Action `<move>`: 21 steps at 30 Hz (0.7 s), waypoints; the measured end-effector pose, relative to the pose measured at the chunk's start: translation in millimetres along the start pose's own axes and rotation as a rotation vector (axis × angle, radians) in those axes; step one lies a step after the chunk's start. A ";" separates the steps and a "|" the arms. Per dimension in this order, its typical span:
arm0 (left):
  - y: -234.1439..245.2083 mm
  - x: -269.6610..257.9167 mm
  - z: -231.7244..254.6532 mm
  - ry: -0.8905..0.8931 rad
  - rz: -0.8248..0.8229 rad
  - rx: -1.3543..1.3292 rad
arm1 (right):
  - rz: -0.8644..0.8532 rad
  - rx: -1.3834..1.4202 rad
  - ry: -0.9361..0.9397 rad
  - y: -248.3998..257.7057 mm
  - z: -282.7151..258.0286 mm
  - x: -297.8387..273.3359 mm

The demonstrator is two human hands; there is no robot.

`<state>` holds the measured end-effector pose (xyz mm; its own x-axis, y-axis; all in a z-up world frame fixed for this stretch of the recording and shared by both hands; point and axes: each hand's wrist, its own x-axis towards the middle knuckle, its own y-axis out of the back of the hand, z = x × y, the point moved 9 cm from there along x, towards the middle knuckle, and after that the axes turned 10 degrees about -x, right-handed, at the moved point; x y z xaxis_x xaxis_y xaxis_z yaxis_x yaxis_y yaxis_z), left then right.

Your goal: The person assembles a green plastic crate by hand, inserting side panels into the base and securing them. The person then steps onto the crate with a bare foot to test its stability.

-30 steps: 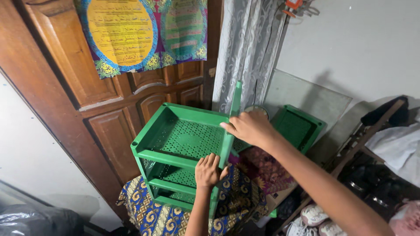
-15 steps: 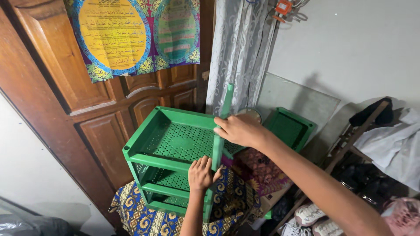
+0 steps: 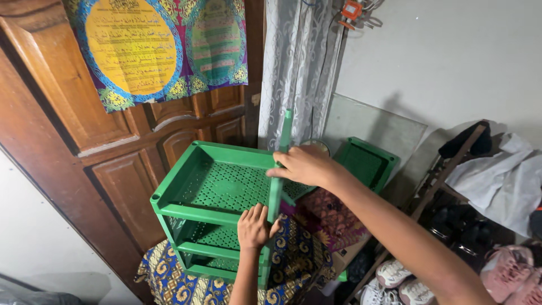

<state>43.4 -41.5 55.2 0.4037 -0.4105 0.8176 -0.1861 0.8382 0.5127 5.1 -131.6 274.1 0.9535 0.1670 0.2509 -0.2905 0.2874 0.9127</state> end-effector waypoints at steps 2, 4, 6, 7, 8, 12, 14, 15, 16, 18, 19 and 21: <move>5.5 -1.3 3.4 -0.044 0.057 0.006 | 0.138 -0.004 0.049 13.5 -0.9 -7.1; 6.4 -3.7 4.4 -0.051 0.066 0.005 | 0.174 0.056 0.078 15.6 -4.7 -12.9; 2.8 -3.0 3.3 -0.030 0.026 -0.003 | 0.111 0.178 0.082 9.8 -7.2 -13.2; 2.5 -0.7 3.2 -0.022 0.026 -0.010 | 0.130 0.104 0.061 12.0 -5.0 -12.8; 2.1 0.5 3.6 -0.015 0.021 -0.017 | 0.148 0.034 0.036 13.2 -2.9 -12.9; 13.8 1.3 10.7 -0.072 0.113 -0.018 | 0.063 0.085 0.206 0.1 -9.8 -12.8; 9.1 0.6 8.6 -0.021 0.044 -0.021 | 0.235 0.069 0.258 9.9 -12.5 -16.0; 8.7 2.0 6.1 0.003 0.015 -0.022 | 0.324 0.056 0.286 17.1 -15.1 -16.8; 11.9 3.6 9.1 -0.013 0.047 -0.020 | 0.342 0.033 0.288 19.2 -17.0 -14.4; 19.3 4.9 15.5 -0.051 0.104 -0.020 | 0.377 -0.013 0.280 25.4 -21.7 -7.5; 19.2 6.3 16.2 -0.035 0.103 -0.020 | 0.253 0.013 0.224 18.4 -18.0 1.6; 17.4 4.7 18.9 -0.018 0.079 -0.027 | 0.005 0.075 0.084 1.5 -5.4 13.2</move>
<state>25.1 -35.6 72.9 0.3722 -0.3494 0.8599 -0.1926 0.8772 0.4398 16.8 -123.8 277.1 0.9410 0.2476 0.2308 -0.2857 0.2150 0.9339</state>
